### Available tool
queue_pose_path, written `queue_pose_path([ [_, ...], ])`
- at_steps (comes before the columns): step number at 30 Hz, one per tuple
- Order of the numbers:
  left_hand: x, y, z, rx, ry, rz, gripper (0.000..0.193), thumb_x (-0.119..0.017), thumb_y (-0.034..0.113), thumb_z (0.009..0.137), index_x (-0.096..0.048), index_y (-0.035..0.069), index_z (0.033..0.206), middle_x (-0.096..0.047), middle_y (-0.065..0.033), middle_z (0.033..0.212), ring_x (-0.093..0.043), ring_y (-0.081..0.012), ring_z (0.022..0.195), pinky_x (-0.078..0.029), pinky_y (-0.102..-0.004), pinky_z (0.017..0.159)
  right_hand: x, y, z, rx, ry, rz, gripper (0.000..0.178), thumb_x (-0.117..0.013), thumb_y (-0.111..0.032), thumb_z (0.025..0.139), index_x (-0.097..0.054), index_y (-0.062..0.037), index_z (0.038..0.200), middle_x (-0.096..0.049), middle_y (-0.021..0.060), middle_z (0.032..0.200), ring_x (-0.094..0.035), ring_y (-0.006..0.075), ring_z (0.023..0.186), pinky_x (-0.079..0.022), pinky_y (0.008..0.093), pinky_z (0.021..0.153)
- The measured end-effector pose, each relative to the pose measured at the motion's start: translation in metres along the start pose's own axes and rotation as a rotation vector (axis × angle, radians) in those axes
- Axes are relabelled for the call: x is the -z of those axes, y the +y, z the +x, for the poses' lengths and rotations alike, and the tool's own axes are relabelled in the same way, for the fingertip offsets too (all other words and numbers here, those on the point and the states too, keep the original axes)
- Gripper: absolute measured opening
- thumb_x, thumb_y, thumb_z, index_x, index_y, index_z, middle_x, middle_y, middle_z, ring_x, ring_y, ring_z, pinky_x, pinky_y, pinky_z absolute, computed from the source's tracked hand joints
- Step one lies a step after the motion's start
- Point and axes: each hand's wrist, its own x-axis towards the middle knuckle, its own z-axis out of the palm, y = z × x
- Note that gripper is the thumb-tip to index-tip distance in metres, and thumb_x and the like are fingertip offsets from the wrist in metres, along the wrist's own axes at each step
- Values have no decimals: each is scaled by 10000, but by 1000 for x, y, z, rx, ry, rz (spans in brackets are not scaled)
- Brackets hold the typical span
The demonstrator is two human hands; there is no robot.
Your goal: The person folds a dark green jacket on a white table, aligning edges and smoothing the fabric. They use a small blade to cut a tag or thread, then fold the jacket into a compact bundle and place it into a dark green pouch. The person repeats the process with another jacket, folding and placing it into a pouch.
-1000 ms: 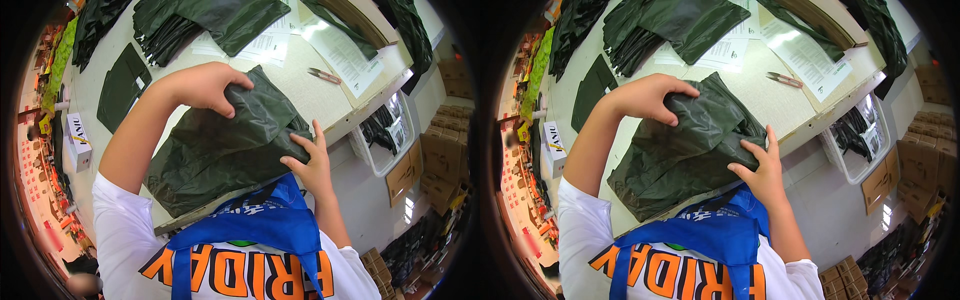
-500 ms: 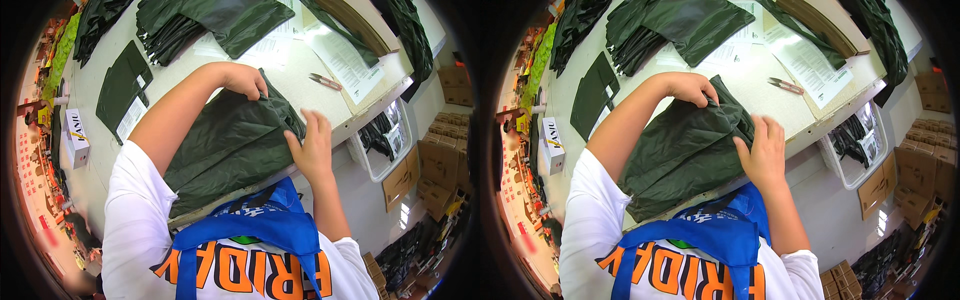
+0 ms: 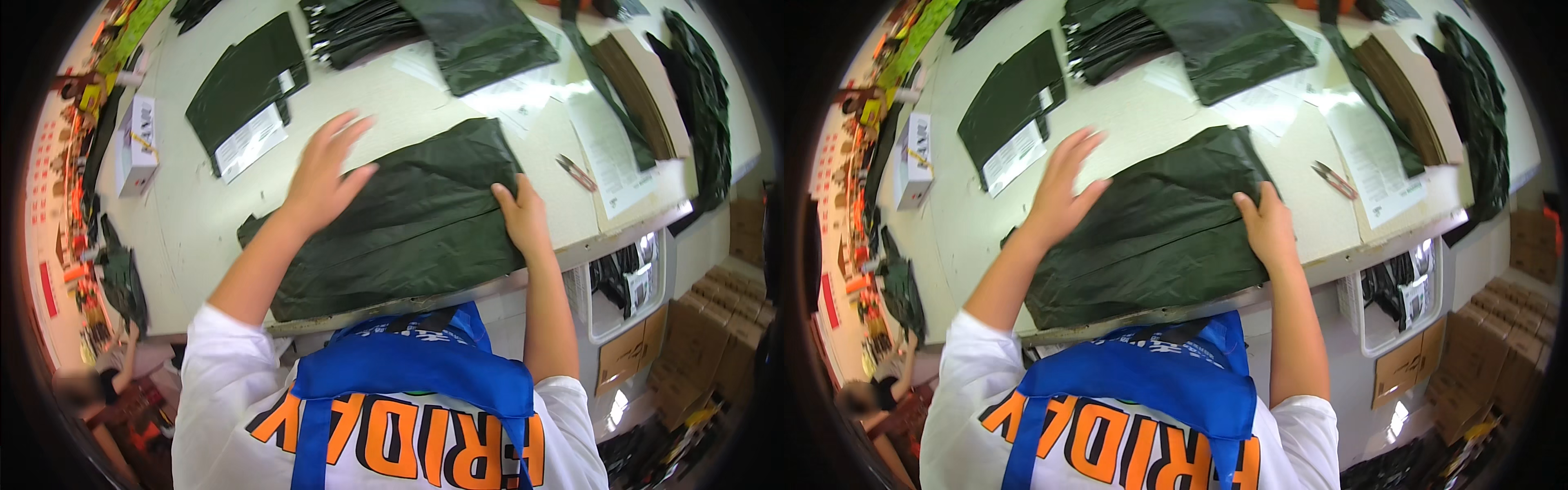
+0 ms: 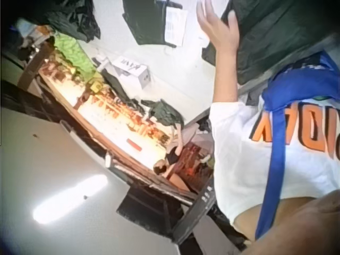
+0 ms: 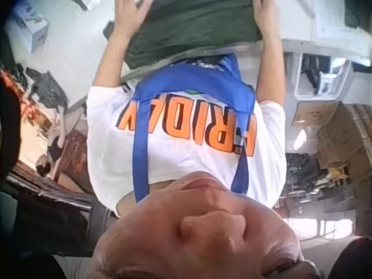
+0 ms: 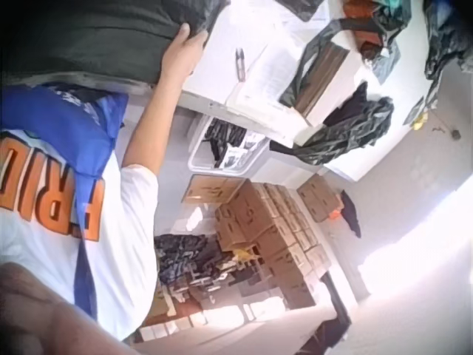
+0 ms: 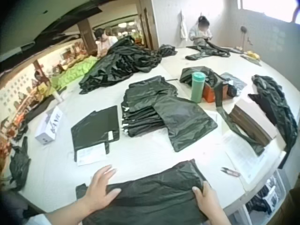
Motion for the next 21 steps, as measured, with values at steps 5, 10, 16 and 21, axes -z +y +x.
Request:
queue_pose_path([
  [5, 14, -27, -240, 490, 102, 163, 1021, -791, 417, 681, -254, 0, 1442, -270, -234, 1472, -273, -398, 1352, -235, -473, 1112, -4, -19, 2, 35, 92, -387, 341, -544, -324, 943, -527, 3, 1040, -620, 293, 829, -583, 497, 796, -452, 530, 670],
  [10, -45, -4, -327, 740, 251, 45, 1043, -836, 203, 621, -229, 28, 1451, -233, -254, 1459, -274, -415, 1335, -272, -468, 1089, -10, -3, 15, 104, 132, -332, 368, -498, -357, 968, -520, 10, 947, -604, 302, 830, -544, 516, 811, -419, 526, 665],
  [16, -45, -39, -347, 679, 300, 36, 617, -604, -107, 687, -610, 177, 1234, -461, -130, 1283, -524, -306, 1049, -431, -399, 900, 4, 20, 44, 75, 63, -188, 444, -454, -367, 1002, -534, 47, 863, -504, 123, 726, -429, 210, 691, -391, 347, 671],
  [21, -15, -37, -313, 530, 48, 159, 601, -628, 86, 742, -548, 227, 1321, -372, -153, 1405, -382, -390, 1249, -325, -492, 1024, -3, 24, 55, -6, 25, -98, 426, -465, -367, 994, -537, 36, 877, -512, 150, 752, -428, 227, 711, -394, 349, 700],
])
